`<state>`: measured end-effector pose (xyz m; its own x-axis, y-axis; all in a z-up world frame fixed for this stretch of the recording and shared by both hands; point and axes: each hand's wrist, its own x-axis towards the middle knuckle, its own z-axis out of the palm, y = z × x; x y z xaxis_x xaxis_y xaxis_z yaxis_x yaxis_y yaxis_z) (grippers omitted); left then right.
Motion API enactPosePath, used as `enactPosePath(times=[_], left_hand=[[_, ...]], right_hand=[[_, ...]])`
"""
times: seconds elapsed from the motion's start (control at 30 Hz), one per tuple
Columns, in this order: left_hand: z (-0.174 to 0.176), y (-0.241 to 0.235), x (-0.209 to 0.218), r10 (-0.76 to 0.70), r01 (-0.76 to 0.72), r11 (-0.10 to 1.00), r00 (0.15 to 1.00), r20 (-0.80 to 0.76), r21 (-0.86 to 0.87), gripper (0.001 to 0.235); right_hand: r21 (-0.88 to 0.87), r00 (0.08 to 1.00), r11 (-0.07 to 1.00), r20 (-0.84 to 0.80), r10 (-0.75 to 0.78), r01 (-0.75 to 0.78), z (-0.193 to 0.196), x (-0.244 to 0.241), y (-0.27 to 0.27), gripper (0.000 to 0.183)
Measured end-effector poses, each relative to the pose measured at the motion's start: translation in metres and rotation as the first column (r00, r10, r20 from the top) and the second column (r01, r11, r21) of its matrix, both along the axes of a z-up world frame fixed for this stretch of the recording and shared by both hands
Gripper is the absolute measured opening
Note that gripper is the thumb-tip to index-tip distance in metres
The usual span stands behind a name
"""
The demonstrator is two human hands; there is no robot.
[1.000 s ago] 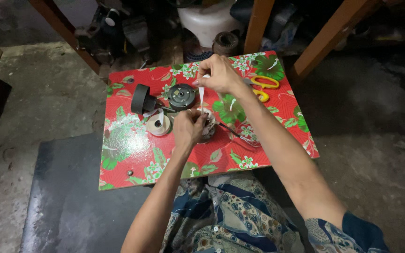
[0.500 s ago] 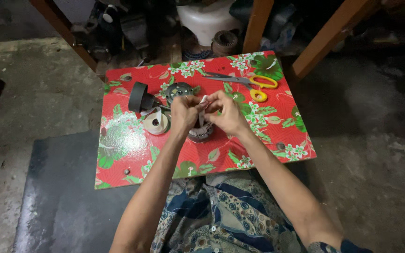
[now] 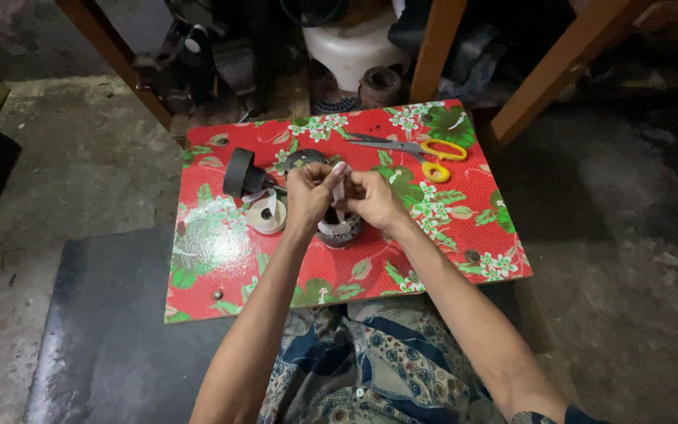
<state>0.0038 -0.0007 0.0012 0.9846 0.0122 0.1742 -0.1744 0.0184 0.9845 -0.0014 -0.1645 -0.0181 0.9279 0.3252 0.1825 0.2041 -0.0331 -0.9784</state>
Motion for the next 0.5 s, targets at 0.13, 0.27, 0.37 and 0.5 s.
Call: enactPosePath(times=[0.13, 0.27, 0.37, 0.5], left_hand=[[0.002, -0.005, 0.013, 0.014, -0.017, 0.998, 0.999, 0.049, 0.056, 0.027], [0.008, -0.013, 0.018, 0.047, -0.052, 0.994, 0.998, 0.05, 0.098, 0.027], [0.013, -0.012, 0.01, 0.092, -0.105, 0.975, 0.993, 0.072, 0.198, 0.028], [0.015, -0.011, -0.015, 0.138, -0.151, 0.954, 0.988, 0.067, 0.257, 0.04]], right_hand=[[-0.056, 0.998, 0.997, 0.024, 0.058, -0.056, -0.005, 0.004, -0.003, 0.022], [-0.015, 0.995, 0.995, -0.001, 0.098, -0.098, -0.005, 0.005, -0.005, 0.019], [-0.022, 0.993, 0.993, 0.006, 0.12, -0.12, -0.005, 0.004, -0.008, 0.016], [0.088, 0.995, 0.991, 0.03, 0.098, -0.1, -0.01, 0.0, -0.008, 0.016]])
